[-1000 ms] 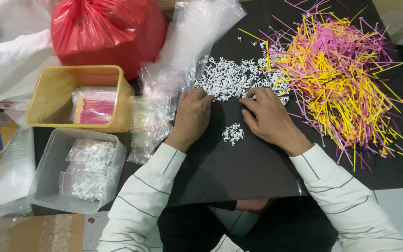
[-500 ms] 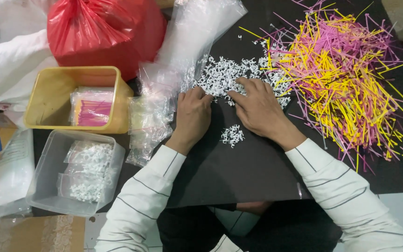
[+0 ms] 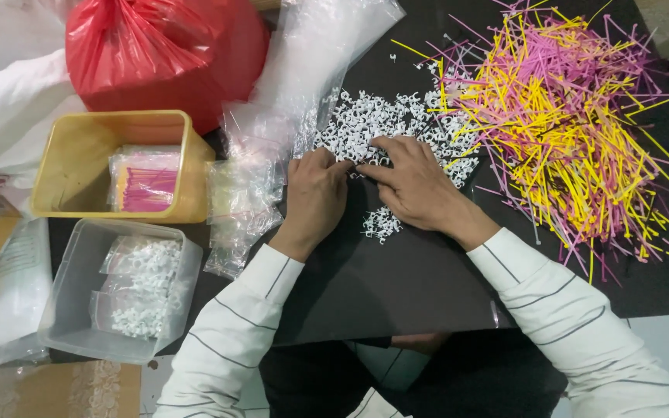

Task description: A person is sorting small white plastic components from a large pile and placing them into small clear plastic bags on a work table.

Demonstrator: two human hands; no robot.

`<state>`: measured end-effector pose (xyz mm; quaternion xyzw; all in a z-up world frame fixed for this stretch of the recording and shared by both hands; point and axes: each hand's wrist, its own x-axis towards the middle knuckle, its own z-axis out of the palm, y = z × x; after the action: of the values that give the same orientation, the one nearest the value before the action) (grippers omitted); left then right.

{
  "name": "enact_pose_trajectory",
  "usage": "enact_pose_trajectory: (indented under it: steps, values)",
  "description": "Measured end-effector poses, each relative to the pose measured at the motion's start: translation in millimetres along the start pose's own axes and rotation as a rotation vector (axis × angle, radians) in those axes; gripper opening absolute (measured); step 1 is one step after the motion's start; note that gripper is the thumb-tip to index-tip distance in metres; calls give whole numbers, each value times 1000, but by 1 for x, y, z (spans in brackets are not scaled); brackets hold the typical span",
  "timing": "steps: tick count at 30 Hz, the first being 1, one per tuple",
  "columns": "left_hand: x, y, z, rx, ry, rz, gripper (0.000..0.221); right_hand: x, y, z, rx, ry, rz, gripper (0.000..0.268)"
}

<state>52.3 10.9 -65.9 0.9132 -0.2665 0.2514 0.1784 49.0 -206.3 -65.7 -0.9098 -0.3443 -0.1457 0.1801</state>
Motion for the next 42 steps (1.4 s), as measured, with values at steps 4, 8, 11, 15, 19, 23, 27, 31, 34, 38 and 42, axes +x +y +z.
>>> enact_pose_trajectory:
  steps: [4, 8, 11, 15, 19, 23, 27, 31, 34, 38, 42]
  values:
    - [2, 3, -9, -20, -14, 15, 14, -2, -2, -5, 17, 8, 10, 34]
    - [0, 8, -12, -87, -92, 51, 10, -3, -3, -9, 45, -34, 45, 33]
    - [-3, 17, -17, -168, -178, 58, 10, -5, -11, -21, 95, -81, 76, 32]
    - [-9, 30, -19, -233, -287, 87, 10, -10, -14, -37, 156, -109, 107, 29]
    - [-9, 29, -22, -272, -307, 100, 11, -9, -28, -62, 276, -147, 148, 32]
    - [-5, 33, -29, -370, -375, 87, 14, -7, -38, -70, 349, -380, 297, 59]
    - [-10, 32, -21, -391, -339, 107, 14, -8, -44, -67, 364, -370, 272, 61]
    - [-8, 28, -13, -369, -270, 162, 12, -11, -34, -53, 346, -348, 232, 61]
    - [-10, 21, -1, -290, -164, 142, 13, -11, -36, -51, 327, -210, 198, 48]
    - [-15, 8, -6, -89, 128, 37, 17, -11, -38, -38, 290, 21, 95, 33]
    - [-32, -21, -31, 95, 382, -155, 26, -2, -48, -20, 160, 163, -68, 24]
